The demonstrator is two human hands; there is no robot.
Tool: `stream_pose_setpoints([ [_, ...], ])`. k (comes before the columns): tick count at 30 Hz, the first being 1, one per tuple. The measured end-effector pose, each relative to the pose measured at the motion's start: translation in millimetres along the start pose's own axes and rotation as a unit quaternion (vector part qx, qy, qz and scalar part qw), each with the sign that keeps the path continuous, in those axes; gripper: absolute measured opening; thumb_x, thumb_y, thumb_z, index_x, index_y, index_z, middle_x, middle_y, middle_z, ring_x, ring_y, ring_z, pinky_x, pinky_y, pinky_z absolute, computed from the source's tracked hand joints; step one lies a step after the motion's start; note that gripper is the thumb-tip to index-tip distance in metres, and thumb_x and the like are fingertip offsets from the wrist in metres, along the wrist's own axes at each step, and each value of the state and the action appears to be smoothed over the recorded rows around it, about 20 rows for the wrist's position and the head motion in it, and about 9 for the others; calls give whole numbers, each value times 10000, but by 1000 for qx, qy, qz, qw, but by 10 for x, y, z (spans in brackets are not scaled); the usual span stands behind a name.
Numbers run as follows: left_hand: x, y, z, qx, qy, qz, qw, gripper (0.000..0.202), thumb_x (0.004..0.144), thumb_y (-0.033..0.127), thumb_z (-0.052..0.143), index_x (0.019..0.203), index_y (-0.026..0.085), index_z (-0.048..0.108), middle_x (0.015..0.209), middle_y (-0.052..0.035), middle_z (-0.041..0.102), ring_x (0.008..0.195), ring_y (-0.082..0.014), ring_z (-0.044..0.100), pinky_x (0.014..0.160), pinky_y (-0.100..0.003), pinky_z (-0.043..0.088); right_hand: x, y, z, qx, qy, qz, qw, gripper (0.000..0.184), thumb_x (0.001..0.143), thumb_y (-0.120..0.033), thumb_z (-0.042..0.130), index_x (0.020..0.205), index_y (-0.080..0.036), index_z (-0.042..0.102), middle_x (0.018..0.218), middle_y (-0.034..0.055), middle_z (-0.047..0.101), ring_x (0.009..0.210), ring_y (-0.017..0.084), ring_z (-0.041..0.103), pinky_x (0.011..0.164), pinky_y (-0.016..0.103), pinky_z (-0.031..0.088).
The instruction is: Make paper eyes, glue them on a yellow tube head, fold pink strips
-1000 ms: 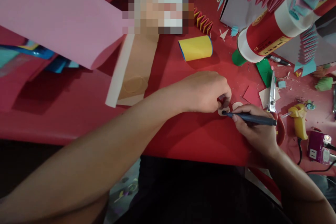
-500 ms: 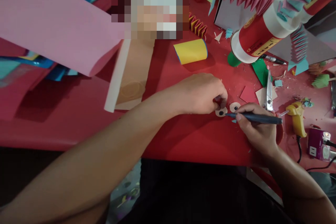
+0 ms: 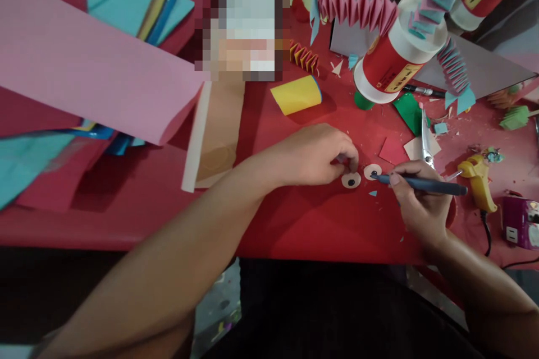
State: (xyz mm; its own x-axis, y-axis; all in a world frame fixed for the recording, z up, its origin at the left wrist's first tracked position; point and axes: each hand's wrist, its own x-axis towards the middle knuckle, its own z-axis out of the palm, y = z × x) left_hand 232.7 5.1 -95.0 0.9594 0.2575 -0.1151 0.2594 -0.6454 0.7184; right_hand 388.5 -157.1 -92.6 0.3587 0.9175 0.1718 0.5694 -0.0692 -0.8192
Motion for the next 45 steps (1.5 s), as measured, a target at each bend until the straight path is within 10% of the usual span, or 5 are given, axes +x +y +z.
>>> stream_pose_setpoints([
  [13, 75, 40, 164, -4, 143, -1, 990, 248, 862, 140, 560, 953, 230, 772, 883, -27, 767, 808, -155, 680, 767, -284, 503, 174, 59, -46, 9, 66, 54, 996, 83, 807, -225, 602, 726, -218, 614, 609, -31, 575, 512, 104, 486, 476, 252, 403],
  [45, 184, 31, 201, 72, 82, 19, 994, 251, 792, 182, 637, 913, 333, 797, 634, 22, 565, 671, -138, 518, 681, -290, 347, 140, 97, -111, -43, -73, -31, 996, 43, 823, -177, 619, 791, -192, 643, 664, -29, 646, 485, 74, 483, 452, 226, 388],
])
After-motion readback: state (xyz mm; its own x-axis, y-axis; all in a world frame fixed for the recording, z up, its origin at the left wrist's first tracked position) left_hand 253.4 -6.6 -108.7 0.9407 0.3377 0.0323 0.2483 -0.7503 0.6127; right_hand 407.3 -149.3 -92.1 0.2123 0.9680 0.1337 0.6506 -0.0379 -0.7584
